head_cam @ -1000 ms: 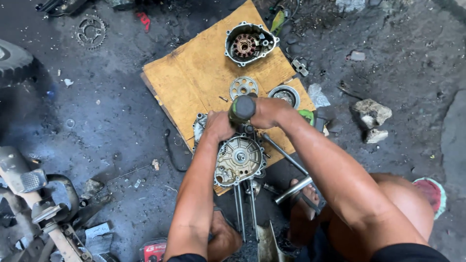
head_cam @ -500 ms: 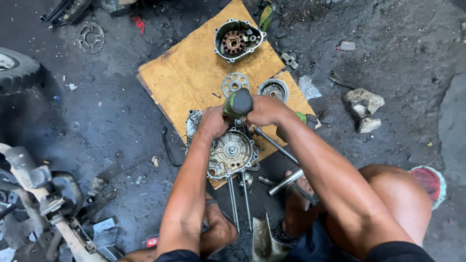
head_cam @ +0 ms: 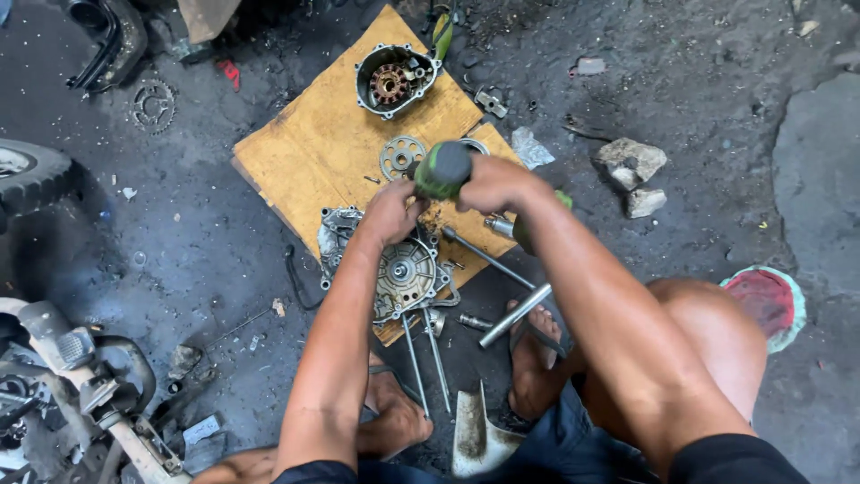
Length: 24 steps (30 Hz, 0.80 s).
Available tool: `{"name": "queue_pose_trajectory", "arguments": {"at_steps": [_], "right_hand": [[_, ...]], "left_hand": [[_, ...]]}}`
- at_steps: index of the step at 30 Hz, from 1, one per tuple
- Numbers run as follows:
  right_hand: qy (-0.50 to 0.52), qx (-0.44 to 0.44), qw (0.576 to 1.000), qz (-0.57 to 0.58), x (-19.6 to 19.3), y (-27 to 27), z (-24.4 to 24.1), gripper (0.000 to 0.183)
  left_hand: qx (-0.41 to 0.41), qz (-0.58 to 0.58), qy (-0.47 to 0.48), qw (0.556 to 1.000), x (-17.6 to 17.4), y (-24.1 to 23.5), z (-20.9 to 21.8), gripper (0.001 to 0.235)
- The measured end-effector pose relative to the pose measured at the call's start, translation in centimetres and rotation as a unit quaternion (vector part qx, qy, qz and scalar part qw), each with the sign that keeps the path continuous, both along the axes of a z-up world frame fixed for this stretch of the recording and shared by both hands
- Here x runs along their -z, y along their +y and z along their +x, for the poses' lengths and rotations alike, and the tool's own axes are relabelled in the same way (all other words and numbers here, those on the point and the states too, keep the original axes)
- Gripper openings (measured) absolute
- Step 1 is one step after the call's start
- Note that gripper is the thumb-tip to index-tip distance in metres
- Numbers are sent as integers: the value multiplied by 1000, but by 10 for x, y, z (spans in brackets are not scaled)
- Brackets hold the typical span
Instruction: Disassembling a motorcycle engine using an impact driver and hand tools on a workshop floor
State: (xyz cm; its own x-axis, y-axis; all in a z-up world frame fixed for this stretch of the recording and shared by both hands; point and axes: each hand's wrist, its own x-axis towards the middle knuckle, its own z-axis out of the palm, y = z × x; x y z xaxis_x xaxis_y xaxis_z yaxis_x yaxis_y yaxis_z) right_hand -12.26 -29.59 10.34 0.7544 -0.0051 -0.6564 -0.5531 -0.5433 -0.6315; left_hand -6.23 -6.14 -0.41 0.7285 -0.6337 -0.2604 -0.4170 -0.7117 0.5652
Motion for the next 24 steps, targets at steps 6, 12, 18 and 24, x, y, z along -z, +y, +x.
{"name": "queue_pose_trajectory", "arguments": {"at_steps": [6, 12, 18, 24], "right_hand": [[17, -73, 997, -5, 58, 28, -16, 49], [6, -89, 995, -49, 22, 31, -13, 38], [14, -246, 958, -145, -40, 44, -27, 65], [37, -208, 966, -147, -26, 48, -21, 66]], "left_hand": [[78, 178, -11, 981, 44, 22, -6, 37], [61, 182, 23, 981, 72, 22, 16, 32], [70, 217, 80, 970, 25, 7, -4, 35], [66, 207, 55, 974, 75, 18, 7, 27]]}}
